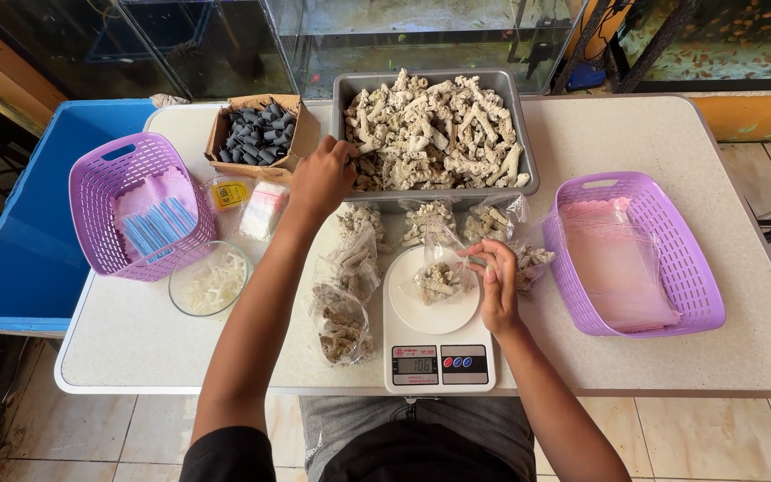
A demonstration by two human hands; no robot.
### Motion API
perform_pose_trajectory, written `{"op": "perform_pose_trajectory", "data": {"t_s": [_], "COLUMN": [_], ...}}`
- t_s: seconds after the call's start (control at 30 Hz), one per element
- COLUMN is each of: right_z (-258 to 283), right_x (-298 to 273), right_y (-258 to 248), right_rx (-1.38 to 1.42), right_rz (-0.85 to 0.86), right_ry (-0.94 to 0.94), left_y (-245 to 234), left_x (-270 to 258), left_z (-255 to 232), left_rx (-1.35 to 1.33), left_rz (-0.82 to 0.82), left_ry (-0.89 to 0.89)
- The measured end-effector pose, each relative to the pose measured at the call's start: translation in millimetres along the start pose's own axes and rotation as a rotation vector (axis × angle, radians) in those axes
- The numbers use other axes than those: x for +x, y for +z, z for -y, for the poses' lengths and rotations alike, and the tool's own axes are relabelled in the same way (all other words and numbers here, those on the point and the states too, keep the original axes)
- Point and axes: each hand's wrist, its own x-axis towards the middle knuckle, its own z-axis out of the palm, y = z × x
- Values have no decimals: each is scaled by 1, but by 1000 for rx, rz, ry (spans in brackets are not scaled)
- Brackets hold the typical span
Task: Packaging coral-like filter media into small plastic bags and weighing them on a digital scale.
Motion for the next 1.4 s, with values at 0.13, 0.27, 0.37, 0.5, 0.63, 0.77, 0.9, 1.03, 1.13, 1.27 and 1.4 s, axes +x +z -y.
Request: {"op": "perform_pose_trajectory", "data": {"t_s": [0.13, 0.27, 0.37, 0.5, 0.63, 0.77, 0.9, 1.03, 1.13, 1.27, 1.4], "right_z": [-4, -8, -8, -6, -6, 10, 14, 14, 15, 17, -10], "right_x": [-1, -2, -2, -3, -3, 2, 1, 2, 3, 4, -2], "right_y": [-1, -3, -2, -2, -1, 2, 0, 0, 0, 0, -4], "right_rx": [40, 34, 33, 57, 56, 42, 9, 14, 7, 20, 47], "right_rz": [-14, -21, -23, -24, -20, -17, -24, -25, -22, -23, -37], "right_ry": [-22, -15, -8, -16, -16, -16, 0, -22, -17, -12, -28], "left_y": [26, 43, 41, 30, 52, 68, 67, 71, 64, 50, 15], "left_x": [31, 56, 68, 78, 94, 114, 122, 123, 118, 105, 80], "left_z": [10, 16, 13, -3, 5, 19, 21, 26, 25, 14, -13], "left_rx": [105, 263, 336, 422, 427, 526, 598, 628, 582, 453, 284], "left_rz": [21, 86, 100, 82, 58, 103, 116, 110, 75, 20, -7], "left_ry": [11, -7, -29, -54, -45, -36, -7, 33, 53, 22, 7]}}
